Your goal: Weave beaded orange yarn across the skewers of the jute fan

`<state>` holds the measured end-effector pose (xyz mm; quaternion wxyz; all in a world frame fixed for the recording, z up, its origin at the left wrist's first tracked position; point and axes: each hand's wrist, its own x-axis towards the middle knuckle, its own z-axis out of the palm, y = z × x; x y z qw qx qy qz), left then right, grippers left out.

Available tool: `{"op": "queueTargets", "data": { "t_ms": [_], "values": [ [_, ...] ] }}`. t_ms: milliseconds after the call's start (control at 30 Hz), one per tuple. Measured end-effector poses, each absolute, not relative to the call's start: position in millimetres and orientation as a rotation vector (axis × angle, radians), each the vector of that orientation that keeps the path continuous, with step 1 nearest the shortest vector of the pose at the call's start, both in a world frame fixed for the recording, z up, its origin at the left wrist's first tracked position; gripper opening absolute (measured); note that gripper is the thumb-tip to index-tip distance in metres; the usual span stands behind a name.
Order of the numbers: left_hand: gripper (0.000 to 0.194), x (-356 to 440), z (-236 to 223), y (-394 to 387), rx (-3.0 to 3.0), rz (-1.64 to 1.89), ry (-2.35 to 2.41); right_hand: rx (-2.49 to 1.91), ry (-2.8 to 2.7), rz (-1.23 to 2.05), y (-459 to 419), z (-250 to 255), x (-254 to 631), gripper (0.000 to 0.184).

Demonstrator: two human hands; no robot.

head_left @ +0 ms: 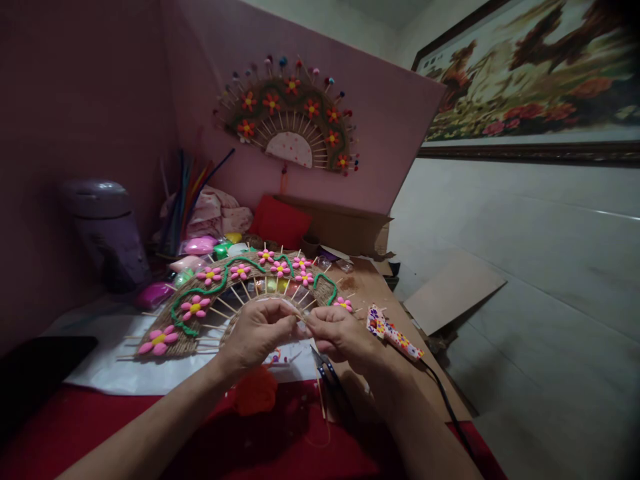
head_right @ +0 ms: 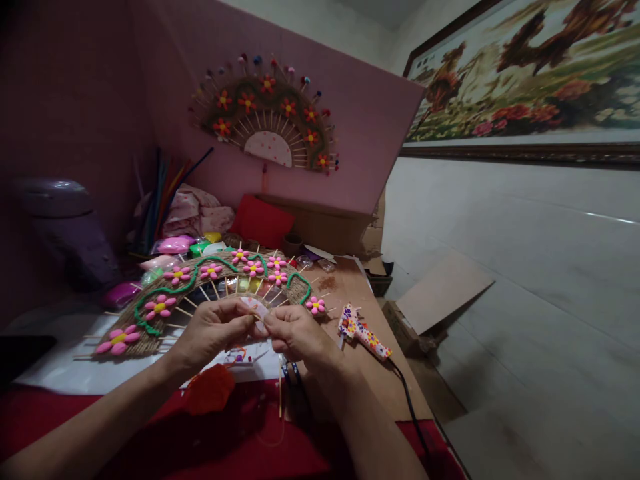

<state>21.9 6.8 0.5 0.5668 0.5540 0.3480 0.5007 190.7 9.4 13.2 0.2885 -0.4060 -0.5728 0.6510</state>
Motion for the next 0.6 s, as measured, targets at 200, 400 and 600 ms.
{"op": "queueTargets", "data": {
  "t_ms": [200,400,600],
  "values": [
    [0.008,21.6,-0.7,7.6,1.459,1.233,1.005,-1.093,-1.476,1.7,11.8,7.3,185.2,0.042],
    [0.015,29.6,-9.7,7.0,1.645,1.365,1.186,-1.074,-1.455,1.689,15.6,0.6,184.0,0.041],
    [0.014,8.1,5.1,19.2,1.534,1.583,1.484,-0.981,-1.438,1.831,12.1,3.2,194.2,0.037]
  ]
}}
